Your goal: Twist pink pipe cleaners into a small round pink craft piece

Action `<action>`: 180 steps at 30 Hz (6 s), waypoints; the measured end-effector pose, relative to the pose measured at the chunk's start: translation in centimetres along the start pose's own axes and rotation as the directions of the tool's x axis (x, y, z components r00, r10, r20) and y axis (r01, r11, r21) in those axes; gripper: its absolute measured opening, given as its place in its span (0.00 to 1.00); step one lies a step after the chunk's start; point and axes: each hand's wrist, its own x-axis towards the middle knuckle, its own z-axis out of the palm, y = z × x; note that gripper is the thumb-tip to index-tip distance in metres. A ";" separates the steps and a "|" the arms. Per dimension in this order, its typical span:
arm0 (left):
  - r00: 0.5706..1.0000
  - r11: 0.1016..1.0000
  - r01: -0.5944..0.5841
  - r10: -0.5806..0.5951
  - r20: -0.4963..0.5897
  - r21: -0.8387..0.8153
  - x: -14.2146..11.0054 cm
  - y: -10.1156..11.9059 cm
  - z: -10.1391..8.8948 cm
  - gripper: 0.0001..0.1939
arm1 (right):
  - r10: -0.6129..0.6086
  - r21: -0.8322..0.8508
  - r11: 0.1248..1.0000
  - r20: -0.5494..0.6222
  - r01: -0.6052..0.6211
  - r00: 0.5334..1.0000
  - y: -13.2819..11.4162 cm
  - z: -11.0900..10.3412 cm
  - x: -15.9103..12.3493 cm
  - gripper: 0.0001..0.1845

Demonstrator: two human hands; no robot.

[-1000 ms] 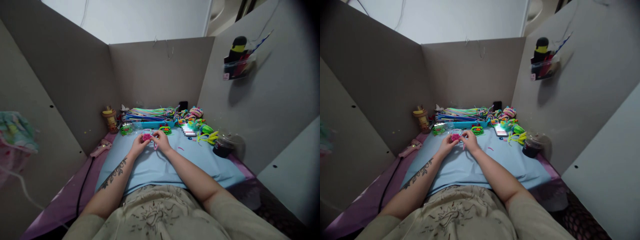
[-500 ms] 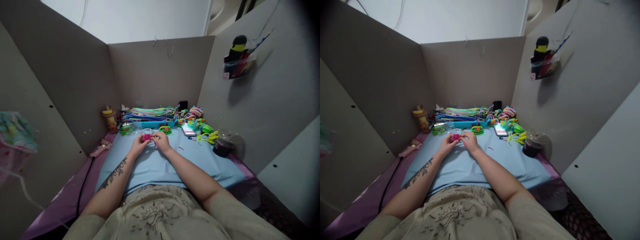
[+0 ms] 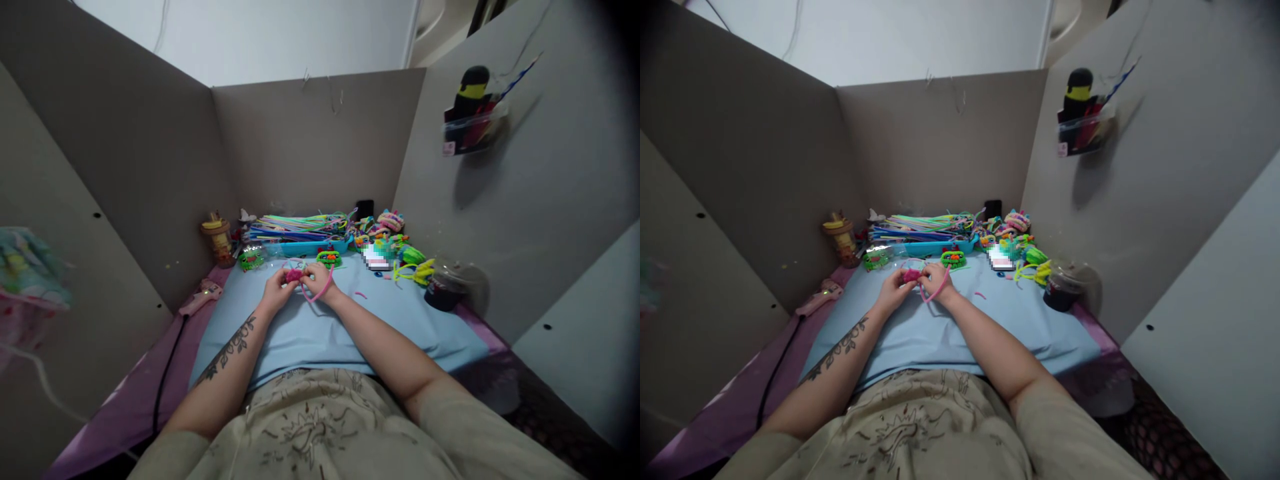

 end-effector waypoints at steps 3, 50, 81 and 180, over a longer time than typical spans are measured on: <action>1.000 1.000 -0.001 0.001 0.000 -0.021 0.1 0.1 0.1 0.15 | 0.024 0.021 0.999 0.017 -0.024 1.000 0.0 0.2 0.1 0.08; 0.980 0.980 0.165 -0.150 0.130 -0.108 -0.3 1.1 0.4 0.32 | 0.114 0.300 0.951 -0.139 -0.068 0.984 0.0 -1.5 0.5 0.07; 0.995 0.998 0.066 -0.067 0.071 0.012 -0.1 0.3 0.4 0.24 | 0.179 0.413 0.891 0.059 -0.187 0.982 1.0 -0.7 0.1 0.12; 0.993 0.929 -0.007 0.049 -0.107 0.371 -0.3 0.1 -0.1 0.20 | 0.331 0.581 0.715 0.209 -0.389 0.920 -0.4 -0.6 -0.2 0.08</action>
